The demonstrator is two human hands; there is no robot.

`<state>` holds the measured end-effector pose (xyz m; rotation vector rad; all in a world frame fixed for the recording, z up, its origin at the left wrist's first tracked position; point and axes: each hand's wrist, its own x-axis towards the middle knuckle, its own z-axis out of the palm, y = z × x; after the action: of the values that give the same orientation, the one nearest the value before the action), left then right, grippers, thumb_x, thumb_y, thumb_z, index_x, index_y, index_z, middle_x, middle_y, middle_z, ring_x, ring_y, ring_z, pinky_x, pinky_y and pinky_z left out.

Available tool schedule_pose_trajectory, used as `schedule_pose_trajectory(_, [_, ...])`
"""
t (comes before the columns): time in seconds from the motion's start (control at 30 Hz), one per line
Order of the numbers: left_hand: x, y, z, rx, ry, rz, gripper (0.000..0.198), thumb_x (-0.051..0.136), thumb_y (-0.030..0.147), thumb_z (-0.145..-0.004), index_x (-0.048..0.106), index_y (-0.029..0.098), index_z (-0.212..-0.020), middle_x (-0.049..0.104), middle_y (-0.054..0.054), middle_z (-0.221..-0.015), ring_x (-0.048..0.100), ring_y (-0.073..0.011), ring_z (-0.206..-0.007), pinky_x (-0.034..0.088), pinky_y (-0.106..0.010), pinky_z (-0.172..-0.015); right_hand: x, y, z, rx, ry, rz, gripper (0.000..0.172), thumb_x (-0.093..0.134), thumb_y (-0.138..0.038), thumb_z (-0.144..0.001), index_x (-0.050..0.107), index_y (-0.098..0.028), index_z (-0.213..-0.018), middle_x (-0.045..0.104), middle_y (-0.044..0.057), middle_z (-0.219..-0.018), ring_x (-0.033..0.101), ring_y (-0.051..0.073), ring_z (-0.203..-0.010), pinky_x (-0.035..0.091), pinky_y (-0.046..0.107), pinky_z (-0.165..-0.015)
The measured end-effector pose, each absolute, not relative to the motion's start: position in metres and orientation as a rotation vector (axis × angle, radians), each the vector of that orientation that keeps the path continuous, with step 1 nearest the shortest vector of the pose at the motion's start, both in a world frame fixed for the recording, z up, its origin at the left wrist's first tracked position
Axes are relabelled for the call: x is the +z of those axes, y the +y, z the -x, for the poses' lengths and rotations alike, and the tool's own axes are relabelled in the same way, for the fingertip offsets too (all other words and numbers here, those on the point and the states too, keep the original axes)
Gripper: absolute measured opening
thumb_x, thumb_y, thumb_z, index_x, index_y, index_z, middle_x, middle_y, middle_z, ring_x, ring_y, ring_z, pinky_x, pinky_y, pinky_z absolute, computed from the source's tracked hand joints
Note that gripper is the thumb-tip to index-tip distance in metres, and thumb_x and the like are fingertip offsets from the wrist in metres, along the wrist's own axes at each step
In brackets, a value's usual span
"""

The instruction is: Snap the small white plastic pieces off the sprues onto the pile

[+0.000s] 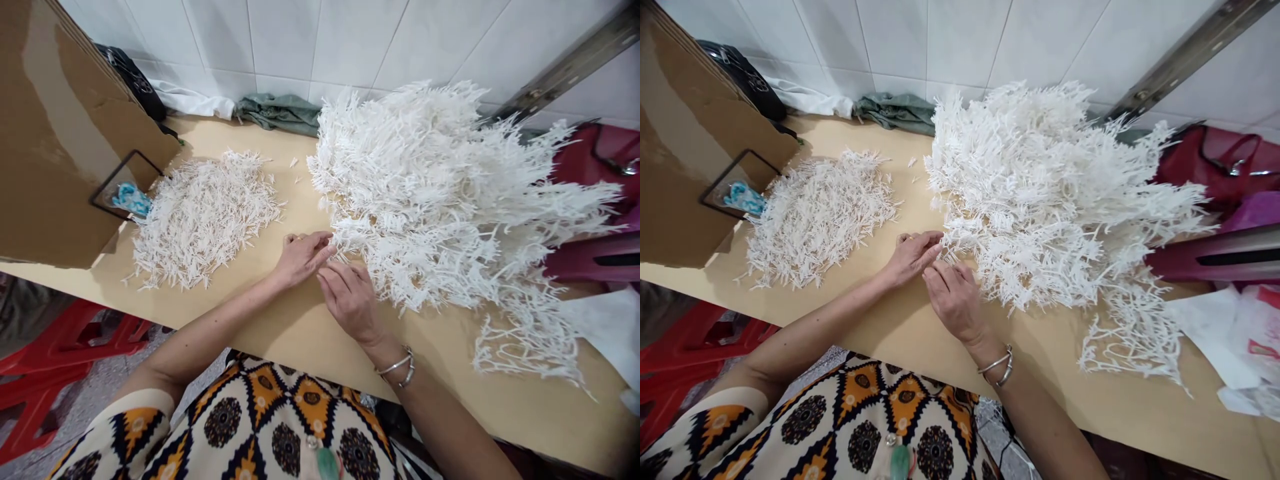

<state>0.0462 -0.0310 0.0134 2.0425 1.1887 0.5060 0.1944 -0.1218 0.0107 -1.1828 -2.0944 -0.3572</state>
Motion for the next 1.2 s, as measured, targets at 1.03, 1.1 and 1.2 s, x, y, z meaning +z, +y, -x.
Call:
schedule_pose_trajectory(1.03, [-0.003,-0.045,-0.045,1.066,0.950,-1.798,0.032,0.073,0.049,-0.096,0.072,0.019,-0.085,0.072,-0.004,-0.086,0.066,-0.0133,-0.080,0.053,-0.028,-0.078,-0.007,-0.100,-0.254,-0.293,-1.877,2.011,0.064,0.065,-0.032,-0.095,0.052,-0.018,-0.157,0.041,0.027,-0.161,0.047,0.042,-0.123,0.050,0.065,-0.098])
schedule_pose_trajectory(1.1, [-0.004,-0.046,-0.046,1.058,0.886,-1.776,0.044,0.077,0.055,-0.091,0.064,0.019,-0.070,0.067,-0.001,-0.075,0.060,-0.0107,-0.069,0.049,-0.027,-0.069,-0.008,-0.089,-0.261,-0.261,-1.829,2.040,0.063,0.064,-0.027,-0.094,0.054,-0.019,-0.156,0.041,0.026,-0.159,0.047,0.042,-0.126,0.050,0.062,-0.100])
schedule_pose_trajectory(1.2, [-0.005,-0.044,-0.045,1.137,0.874,-1.672,0.057,0.078,0.057,-0.089,0.048,0.018,-0.059,0.052,0.003,-0.063,0.047,-0.0080,-0.060,0.039,-0.026,-0.061,-0.009,-0.076,-0.274,-0.158,-1.873,2.005,0.068,0.065,-0.022,-0.092,0.051,-0.018,-0.158,0.039,0.025,-0.157,0.045,0.042,-0.135,0.047,0.060,-0.106])
